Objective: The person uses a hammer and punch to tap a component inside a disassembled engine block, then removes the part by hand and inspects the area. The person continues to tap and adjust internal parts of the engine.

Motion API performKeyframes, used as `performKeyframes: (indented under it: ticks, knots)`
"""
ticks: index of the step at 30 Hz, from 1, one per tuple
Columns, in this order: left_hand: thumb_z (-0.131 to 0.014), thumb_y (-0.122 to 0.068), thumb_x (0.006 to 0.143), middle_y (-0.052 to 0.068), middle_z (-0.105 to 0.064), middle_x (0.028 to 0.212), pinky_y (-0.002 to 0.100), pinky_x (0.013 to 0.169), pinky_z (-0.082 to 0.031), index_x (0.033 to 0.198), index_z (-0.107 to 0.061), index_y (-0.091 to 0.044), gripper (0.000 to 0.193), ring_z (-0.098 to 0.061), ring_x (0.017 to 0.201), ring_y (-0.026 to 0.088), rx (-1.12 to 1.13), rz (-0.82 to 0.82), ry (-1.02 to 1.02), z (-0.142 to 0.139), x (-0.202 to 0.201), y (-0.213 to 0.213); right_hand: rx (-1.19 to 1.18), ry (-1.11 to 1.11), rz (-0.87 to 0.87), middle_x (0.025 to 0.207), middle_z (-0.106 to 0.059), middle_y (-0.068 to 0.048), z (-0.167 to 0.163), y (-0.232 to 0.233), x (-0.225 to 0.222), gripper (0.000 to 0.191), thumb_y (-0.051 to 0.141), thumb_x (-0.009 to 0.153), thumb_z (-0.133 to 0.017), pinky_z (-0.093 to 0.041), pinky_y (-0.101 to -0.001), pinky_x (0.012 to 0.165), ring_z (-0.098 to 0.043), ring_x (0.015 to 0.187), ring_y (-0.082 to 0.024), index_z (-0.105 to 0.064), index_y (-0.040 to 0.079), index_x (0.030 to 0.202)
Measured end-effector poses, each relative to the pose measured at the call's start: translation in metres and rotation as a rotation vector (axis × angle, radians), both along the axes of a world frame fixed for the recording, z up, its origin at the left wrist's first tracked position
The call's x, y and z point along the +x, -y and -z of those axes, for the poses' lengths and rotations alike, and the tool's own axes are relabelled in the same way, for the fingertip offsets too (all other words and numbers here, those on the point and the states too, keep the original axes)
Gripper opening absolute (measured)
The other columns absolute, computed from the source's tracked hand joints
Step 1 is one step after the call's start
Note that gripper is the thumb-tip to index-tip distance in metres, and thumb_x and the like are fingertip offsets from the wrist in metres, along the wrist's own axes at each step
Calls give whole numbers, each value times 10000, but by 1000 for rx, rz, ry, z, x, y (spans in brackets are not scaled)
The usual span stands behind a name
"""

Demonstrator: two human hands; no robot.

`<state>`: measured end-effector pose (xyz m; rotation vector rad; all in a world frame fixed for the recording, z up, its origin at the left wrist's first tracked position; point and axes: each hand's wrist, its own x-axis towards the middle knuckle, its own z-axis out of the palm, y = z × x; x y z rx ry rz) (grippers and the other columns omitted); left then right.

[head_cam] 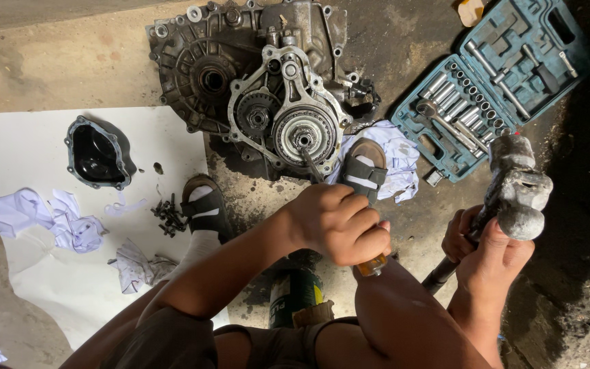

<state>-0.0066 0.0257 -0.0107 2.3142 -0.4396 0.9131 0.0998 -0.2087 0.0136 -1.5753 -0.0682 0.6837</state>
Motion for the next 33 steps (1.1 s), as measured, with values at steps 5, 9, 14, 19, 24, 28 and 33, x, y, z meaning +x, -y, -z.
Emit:
performKeyframes:
  ticks: [5,9,14,19,24,28,33]
  knots:
    - [-682,-26,922,-13,-492,650,273,487,-387,744,-519,-84,248,-530,577,125,25,7,-26,3,2,2,12,-15,2,561,-405,-47,0,3,0,568,497,1079,-615,-231,-252,443,-338,426,-75,-482,-39,946]
    - [-655,10,920,-22,-469,637,260,477,-374,756,-528,-84,227,-516,563,112,32,4,-5,3,4,3,8,-28,-5,567,-412,-54,0,6,1,548,462,1079,-625,-230,-258,439,-333,426,-75,-492,-49,931]
    - [-646,17,915,-36,-444,609,238,441,-325,707,-466,-110,303,-492,532,87,92,-49,26,-2,10,6,16,-29,-8,593,-430,-64,-3,7,-3,537,441,1083,-628,-233,-257,445,-338,434,-77,-493,-52,919]
    - [-620,28,918,-41,-432,606,248,464,-338,706,-430,-122,322,-498,546,103,101,-93,6,-6,1,11,2,-72,10,627,-453,-79,-18,0,-10,531,423,1099,-614,-236,-254,458,-361,494,-93,-480,-55,910]
    - [-636,-64,915,-47,-421,557,248,385,-290,678,-455,-133,306,-433,477,75,24,-85,108,-35,32,12,-18,-66,18,707,-489,-91,-42,-3,-22,502,400,1097,-617,-254,-259,467,-389,538,-103,-486,-49,914]
    - [-661,-220,880,-19,-482,546,232,352,-303,664,-524,-101,282,-451,432,75,-131,-116,159,-79,59,-16,-71,32,39,798,-508,-65,-55,3,-29,437,398,1073,-617,-309,-275,464,-435,563,-104,-504,-21,1021]
    - [-656,-71,898,-12,-452,610,280,434,-337,750,-527,-91,198,-513,546,128,-70,-69,-34,-131,9,3,-101,109,-11,731,-447,-84,-72,8,-24,570,361,1207,-624,-257,-266,537,-371,595,-106,-462,-68,870]
